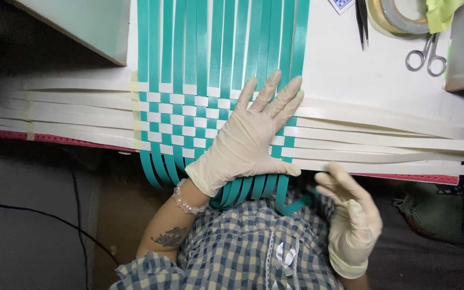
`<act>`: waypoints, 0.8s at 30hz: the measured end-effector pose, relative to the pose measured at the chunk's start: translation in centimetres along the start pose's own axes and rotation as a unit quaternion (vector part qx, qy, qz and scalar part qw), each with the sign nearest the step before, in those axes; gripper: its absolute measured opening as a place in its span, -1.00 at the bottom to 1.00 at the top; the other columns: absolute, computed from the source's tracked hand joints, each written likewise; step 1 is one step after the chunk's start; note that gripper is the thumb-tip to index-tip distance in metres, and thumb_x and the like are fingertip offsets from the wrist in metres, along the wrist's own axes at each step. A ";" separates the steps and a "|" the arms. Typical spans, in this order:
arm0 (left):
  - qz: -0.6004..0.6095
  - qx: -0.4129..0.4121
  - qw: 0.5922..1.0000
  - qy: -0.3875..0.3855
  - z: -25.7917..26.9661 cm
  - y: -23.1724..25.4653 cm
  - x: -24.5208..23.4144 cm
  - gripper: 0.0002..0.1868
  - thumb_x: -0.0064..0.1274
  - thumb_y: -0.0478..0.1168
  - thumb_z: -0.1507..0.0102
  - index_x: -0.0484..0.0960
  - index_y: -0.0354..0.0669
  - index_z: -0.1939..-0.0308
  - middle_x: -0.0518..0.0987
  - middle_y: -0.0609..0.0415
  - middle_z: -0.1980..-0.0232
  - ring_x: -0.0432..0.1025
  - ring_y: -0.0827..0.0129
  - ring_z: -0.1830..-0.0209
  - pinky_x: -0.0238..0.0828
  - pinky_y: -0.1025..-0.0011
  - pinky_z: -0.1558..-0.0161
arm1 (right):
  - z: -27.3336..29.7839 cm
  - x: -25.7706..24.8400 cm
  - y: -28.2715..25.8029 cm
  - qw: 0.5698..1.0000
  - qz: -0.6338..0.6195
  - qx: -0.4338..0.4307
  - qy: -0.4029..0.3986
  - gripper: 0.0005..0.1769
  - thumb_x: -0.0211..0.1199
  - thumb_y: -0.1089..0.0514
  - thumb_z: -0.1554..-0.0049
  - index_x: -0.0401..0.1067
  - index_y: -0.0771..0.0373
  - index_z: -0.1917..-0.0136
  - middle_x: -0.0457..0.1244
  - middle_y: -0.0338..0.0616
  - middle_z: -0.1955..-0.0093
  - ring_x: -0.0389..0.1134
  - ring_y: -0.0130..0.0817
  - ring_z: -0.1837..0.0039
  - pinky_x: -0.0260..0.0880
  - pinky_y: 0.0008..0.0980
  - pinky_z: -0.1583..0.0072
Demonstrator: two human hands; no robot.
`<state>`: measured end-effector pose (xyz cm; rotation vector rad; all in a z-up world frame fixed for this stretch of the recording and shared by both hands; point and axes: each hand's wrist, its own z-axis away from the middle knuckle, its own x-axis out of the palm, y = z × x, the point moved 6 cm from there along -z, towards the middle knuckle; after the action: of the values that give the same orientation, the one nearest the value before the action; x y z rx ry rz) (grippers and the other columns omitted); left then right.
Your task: The person is weaving white plastic strips through a set of vertical green plastic strips to create a patterned component.
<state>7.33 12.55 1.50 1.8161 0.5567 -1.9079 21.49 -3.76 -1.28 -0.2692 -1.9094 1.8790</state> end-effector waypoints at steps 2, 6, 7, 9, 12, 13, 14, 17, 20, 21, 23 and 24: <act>-0.006 -0.003 1.000 -0.001 0.0 0.0 -0.1 0.51 -0.22 0.99 0.02 -0.25 -0.11 -0.51 -0.29 0.05 -0.56 -0.37 0.00 -0.55 -0.45 -0.04 -0.48 | -0.2 -0.6 -0.3 0.997 0.054 -0.053 0.021 -0.49 -0.07 0.08 -0.17 0.21 0.50 -0.26 0.18 0.33 -0.28 0.35 0.08 -0.21 0.45 -0.24 -0.16; -0.013 -0.007 1.000 0.008 0.1 -0.1 -0.6 0.55 -0.14 1.01 0.01 -0.22 -0.12 -0.52 -0.29 0.04 -0.55 -0.39 -0.02 -0.54 -0.43 -0.03 -0.48 | -0.8 -1.6 -1.5 0.975 0.136 -0.172 0.050 -0.48 -0.07 0.14 -0.18 0.15 0.57 -0.29 0.12 0.41 -0.32 0.28 0.16 -0.30 0.38 -0.21 -0.28; -0.014 -0.009 1.000 0.009 0.2 -0.1 -0.9 0.55 -0.14 1.01 0.01 -0.22 -0.12 -0.52 -0.29 0.04 -0.55 -0.39 -0.02 -0.54 -0.43 -0.03 -0.48 | -1.1 -1.8 -1.6 0.975 0.135 -0.172 0.048 -0.48 -0.07 0.14 -0.18 0.15 0.57 -0.29 0.12 0.41 -0.32 0.28 0.16 -0.30 0.38 -0.21 -0.28; -0.038 -0.018 0.999 -0.006 0.3 -0.3 -1.3 0.51 -0.38 1.05 0.00 -0.25 -0.08 -0.52 -0.27 0.05 -0.56 -0.39 0.00 -0.55 -0.54 0.01 -0.47 | -1.5 -1.7 -2.3 0.955 0.177 -0.236 0.037 -0.55 -0.07 0.23 -0.19 0.16 0.59 -0.27 0.11 0.46 -0.31 0.24 0.25 -0.35 0.41 -0.07 -0.29; -0.146 -0.037 0.988 -0.022 0.5 -0.5 -1.8 0.61 -0.56 1.27 -0.03 -0.29 -0.01 -0.53 -0.27 0.09 -0.58 -0.39 0.05 -0.55 -0.55 0.07 -0.47 | -1.8 -1.4 -3.2 0.937 0.222 -0.265 0.051 -0.59 -0.04 0.24 -0.21 0.21 0.61 -0.23 0.15 0.44 -0.27 0.26 0.22 -0.34 0.39 -0.20 -0.28; -0.146 -0.041 0.988 -0.023 0.4 -0.6 -1.8 0.61 -0.56 1.27 -0.03 -0.29 -0.01 -0.53 -0.27 0.09 -0.58 -0.39 0.05 -0.55 -0.55 0.07 -0.47 | -1.8 -1.2 -3.4 0.937 0.221 -0.265 0.047 -0.59 -0.04 0.24 -0.21 0.21 0.61 -0.23 0.15 0.44 -0.27 0.26 0.22 -0.34 0.39 -0.20 -0.28; -0.104 -0.030 0.993 -0.039 0.3 -0.5 -1.7 0.54 -0.55 1.15 -0.04 -0.30 -0.07 -0.52 -0.30 0.06 -0.58 -0.44 0.04 -0.53 -0.57 0.03 -0.45 | -1.7 -1.0 -3.7 0.935 0.230 -0.264 0.054 -0.59 -0.04 0.24 -0.21 0.21 0.64 -0.21 0.15 0.46 -0.27 0.24 0.24 -0.35 0.37 -0.15 -0.31; 0.037 -0.017 0.999 0.013 0.1 -0.3 -0.1 0.35 -0.27 0.84 -0.03 -0.11 -0.13 -0.47 -0.17 0.03 -0.54 -0.33 0.06 -0.52 -0.47 -0.05 -0.44 | -1.5 -0.1 -4.3 0.929 0.258 -0.257 0.066 -0.54 -0.03 0.14 -0.25 0.23 0.69 -0.17 0.16 0.52 -0.26 0.24 0.27 -0.35 0.31 -0.06 -0.38; 0.121 -0.013 0.991 0.063 0.4 -0.5 -0.4 0.20 -0.17 0.66 -0.02 0.06 -0.12 -0.44 -0.05 0.04 -0.51 -0.20 0.11 -0.53 -0.38 -0.09 -0.45 | -0.9 0.3 -3.9 0.929 0.276 -0.236 0.072 -0.45 -0.04 0.07 -0.31 0.22 0.71 -0.24 0.15 0.51 -0.31 0.23 0.22 -0.36 0.26 -0.11 -0.36; 0.114 -0.002 0.993 0.042 0.4 -0.4 -0.5 0.18 -0.33 0.68 -0.05 0.03 -0.10 -0.44 -0.09 0.05 -0.52 -0.24 0.14 -0.53 -0.43 -0.08 -0.44 | -0.6 0.0 -3.6 0.930 0.283 -0.221 0.082 -0.44 -0.07 0.09 -0.34 0.19 0.71 -0.33 0.14 0.47 -0.37 0.22 0.16 -0.38 0.25 -0.20 -0.31; 0.093 -0.013 0.995 0.013 0.7 -0.6 -0.9 0.17 -0.40 0.68 -0.07 -0.05 -0.09 -0.47 -0.16 0.05 -0.52 -0.30 0.15 -0.54 -0.49 -0.05 -0.44 | -0.8 2.1 -4.9 0.928 0.273 -0.225 0.119 -0.72 -0.03 0.28 -0.30 0.25 0.52 -0.21 0.19 0.33 -0.34 0.26 0.10 -0.40 0.27 -0.13 -0.42; 0.077 -0.008 0.997 -0.016 0.7 -0.4 -0.9 0.17 -0.47 0.69 -0.10 -0.13 -0.09 -0.49 -0.24 0.06 -0.53 -0.36 0.17 -0.54 -0.54 -0.01 -0.44 | -0.7 2.8 -5.6 0.921 0.270 -0.226 0.170 -0.83 0.00 0.47 -0.26 0.31 0.33 -0.09 0.25 0.19 -0.31 0.30 0.04 -0.43 0.28 -0.07 -0.54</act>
<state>6.56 12.56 2.47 1.7616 0.4081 -1.8201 20.31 -2.21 4.71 -1.2944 -2.1251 1.5039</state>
